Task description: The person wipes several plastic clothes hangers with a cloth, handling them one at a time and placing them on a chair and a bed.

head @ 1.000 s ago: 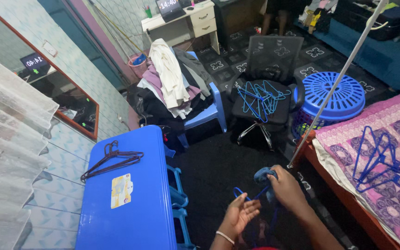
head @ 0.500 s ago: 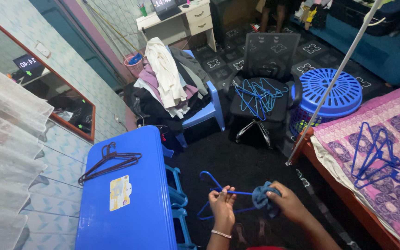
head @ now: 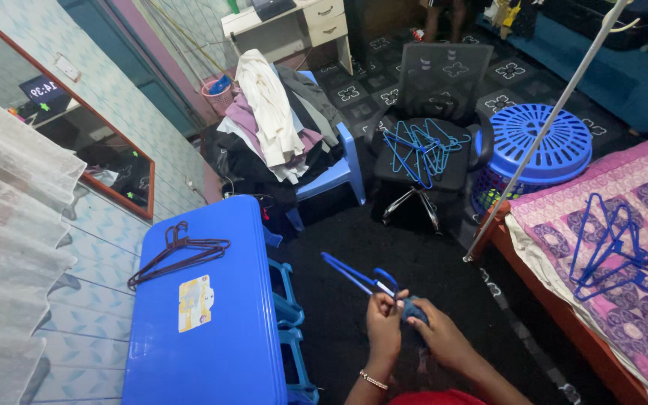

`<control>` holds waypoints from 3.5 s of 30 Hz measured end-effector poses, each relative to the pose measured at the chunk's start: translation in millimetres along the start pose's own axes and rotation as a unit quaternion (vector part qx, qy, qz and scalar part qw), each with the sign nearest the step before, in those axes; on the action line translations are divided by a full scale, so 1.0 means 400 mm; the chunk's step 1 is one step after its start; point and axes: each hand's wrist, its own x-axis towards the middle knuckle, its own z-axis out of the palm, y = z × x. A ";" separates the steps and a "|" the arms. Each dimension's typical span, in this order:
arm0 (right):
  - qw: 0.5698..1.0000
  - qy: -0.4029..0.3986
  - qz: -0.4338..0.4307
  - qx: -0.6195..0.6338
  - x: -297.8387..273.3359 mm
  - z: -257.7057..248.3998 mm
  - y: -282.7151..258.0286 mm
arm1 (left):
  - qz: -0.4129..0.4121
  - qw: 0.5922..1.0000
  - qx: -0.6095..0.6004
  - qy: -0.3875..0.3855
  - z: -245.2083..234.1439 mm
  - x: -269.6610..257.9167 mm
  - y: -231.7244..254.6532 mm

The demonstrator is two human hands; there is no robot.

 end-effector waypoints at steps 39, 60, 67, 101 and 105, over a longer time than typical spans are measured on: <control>0.747 0.166 -0.053 0.642 0.090 -0.136 -0.072 | -0.088 0.993 0.015 -0.081 0.030 -0.112 0.040; 0.926 -0.035 0.138 0.351 0.084 -0.207 0.281 | 0.031 0.934 0.355 -0.023 -0.135 -0.010 0.104; 0.972 -0.117 0.057 0.194 0.061 -0.036 0.347 | 0.021 0.862 0.507 0.019 -0.072 -0.048 0.320; 0.940 0.042 -0.037 0.337 0.119 -0.064 0.229 | 0.084 0.758 0.604 -0.231 -0.124 -0.058 -0.038; 0.843 0.206 0.063 0.493 0.143 -0.172 0.152 | 0.064 0.723 0.615 -0.307 -0.183 -0.028 -0.145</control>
